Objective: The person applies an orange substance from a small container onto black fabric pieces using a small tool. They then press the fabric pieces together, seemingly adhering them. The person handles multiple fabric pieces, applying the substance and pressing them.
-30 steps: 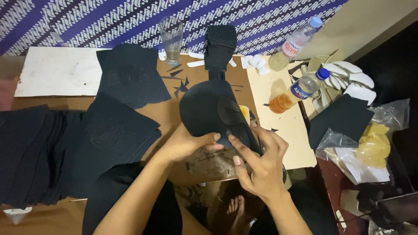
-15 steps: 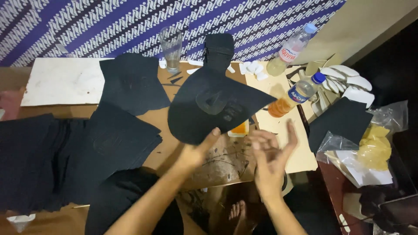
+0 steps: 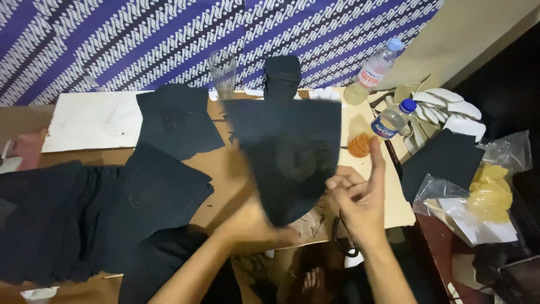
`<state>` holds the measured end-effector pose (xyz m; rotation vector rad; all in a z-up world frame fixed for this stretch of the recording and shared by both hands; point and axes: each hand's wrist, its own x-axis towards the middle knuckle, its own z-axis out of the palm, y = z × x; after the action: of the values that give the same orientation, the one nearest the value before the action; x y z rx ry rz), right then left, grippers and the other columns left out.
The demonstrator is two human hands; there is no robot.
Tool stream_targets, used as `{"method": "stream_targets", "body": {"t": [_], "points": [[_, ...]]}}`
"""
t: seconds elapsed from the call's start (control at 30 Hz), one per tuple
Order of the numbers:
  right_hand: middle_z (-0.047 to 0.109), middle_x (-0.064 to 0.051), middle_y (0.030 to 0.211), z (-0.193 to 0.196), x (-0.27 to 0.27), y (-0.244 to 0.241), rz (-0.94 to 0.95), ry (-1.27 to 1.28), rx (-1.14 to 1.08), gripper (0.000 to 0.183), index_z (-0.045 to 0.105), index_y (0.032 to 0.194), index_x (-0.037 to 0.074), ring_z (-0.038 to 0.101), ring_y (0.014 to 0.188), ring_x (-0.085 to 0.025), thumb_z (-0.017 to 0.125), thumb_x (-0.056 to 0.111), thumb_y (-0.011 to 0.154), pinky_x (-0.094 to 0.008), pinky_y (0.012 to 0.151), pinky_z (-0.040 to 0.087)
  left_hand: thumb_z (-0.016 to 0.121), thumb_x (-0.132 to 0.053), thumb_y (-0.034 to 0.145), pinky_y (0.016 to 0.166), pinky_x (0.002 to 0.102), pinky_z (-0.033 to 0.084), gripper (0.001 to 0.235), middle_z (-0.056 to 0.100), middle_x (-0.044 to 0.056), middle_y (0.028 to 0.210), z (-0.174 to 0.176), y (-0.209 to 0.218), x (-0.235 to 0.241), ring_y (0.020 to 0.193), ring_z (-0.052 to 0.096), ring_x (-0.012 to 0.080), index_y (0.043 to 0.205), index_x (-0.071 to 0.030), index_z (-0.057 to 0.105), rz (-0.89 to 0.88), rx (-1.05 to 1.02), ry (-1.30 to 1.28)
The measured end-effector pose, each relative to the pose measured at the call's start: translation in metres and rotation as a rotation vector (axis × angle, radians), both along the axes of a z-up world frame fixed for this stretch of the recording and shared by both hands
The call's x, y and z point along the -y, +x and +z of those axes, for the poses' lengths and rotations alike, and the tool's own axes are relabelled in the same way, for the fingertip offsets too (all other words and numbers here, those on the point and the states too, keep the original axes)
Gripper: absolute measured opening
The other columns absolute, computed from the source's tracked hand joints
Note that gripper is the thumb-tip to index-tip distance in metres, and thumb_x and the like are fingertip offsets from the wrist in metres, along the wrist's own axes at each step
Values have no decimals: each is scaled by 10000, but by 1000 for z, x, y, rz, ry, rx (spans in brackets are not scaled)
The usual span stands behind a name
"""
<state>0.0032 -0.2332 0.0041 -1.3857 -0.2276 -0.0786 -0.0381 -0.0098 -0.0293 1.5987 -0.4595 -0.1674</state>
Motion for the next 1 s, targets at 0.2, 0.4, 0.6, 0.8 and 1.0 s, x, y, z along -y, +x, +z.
{"method": "stream_targets", "body": {"t": [0.2,0.4,0.6,0.8,1.0], "points": [[713,-217,976,0,26,33,59,-229,49,1166,-59,1671,217,712,864,-237,628,-195,824,-315,791,593,391,-351,1075,506,380,653,744,557,141,1006,-56,44,-25,726,735,277,1648,-84,-1,204,-598,-1104],[733,-192,1048,-9,20,51,135,-384,81,1053,-7,1673,249,690,903,-218,562,-171,893,-306,799,572,573,-201,1026,888,598,586,333,665,285,1292,-19,41,-26,1176,651,419,1229,35,690,224,-650,-994],[385,-127,1568,-66,27,69,-55,-1520,216,387,708,1230,234,366,1428,-416,623,437,913,-575,1056,400,516,-445,1044,1088,387,560,450,726,111,1278,9,47,-51,1233,684,230,1222,-86,720,413,-541,-1167],[176,-50,1718,-98,10,72,21,-1762,116,474,693,1298,389,96,1577,-382,493,614,932,-562,1228,178,605,-392,979,869,366,614,472,700,185,1312,-19,46,-35,1071,721,258,1300,-47,616,399,-611,-1135],[179,-34,1725,-96,3,72,112,-1773,-3,470,709,1282,407,32,1599,-351,389,526,958,-536,1235,138,593,-266,985,903,416,599,457,632,331,1368,-6,46,-29,1142,698,415,1277,84,622,344,-693,-1285]]}}
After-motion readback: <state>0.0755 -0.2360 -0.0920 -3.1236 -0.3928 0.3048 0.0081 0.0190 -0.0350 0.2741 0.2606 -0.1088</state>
